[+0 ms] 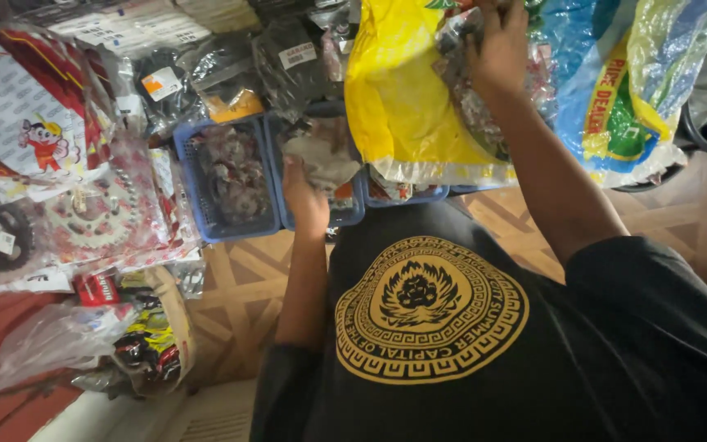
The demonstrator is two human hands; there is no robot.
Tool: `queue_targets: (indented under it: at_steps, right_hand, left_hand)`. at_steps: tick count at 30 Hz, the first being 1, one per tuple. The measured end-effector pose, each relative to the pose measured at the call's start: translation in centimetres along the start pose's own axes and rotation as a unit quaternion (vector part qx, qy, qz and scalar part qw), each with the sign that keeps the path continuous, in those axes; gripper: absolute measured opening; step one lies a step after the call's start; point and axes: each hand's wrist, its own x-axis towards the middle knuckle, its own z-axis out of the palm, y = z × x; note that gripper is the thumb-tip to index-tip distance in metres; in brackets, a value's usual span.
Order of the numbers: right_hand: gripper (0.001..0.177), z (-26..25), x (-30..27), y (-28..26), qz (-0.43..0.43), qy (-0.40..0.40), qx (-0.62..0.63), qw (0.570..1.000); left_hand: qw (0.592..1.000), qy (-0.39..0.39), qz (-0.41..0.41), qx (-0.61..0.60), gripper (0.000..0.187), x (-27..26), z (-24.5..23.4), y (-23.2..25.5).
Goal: The person cleans small mechanical parts, likely gears or sprockets, using a cloth. They pick up the parts from a blue plastic tray, wipe them thoroughly, and place them back into the tray. The person also handles a yellow plastic bag containing other items during the process.
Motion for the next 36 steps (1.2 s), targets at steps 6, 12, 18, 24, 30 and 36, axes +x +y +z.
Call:
queue_targets:
  at_steps: [6,12,18,24,30,36]
  right_hand:
    - [0.036,2.6,-0.9,2.3,-0.053,0.017,-0.118,0.991]
    - [0.027,1.0,-1.4,1.3,-0.019,-0.027,-0.1,0.994]
    - [0.019,-3.0,-1.2,0.0,0.047,0.025,0.093,0.994]
    - [0.033,-4.9,-4.0,-1.4,0.266,0.018,0.398,0.878]
    - [0.023,-5.0,-6.7,-9.6,-0.074,-0.079,0.266,0.958]
    - [0.018,-8.0,-6.0,-18.4,0.348,-0.051,0.736,0.578]
  left_hand:
    - [0.963,-0.154,-0.003,-0.219,0.039,-1.5,-1.8,0.7]
    - [0.922,-0.251,-0.023,-0.294,0.051,-1.4,0.3,2.1]
    - [0.918,-0.235,-0.084,-0.309,0.026,-0.9,2.8,3.0]
    - [0.803,-0.191,0.347,0.445,0.019,-1.7,6.6,2.2]
    - [0.955,-0.236,0.091,0.156,0.033,-6.2,11.3,3.1]
    - [0.569,-0.127,0.633,0.509,0.037,-6.5,13.7,3.2]
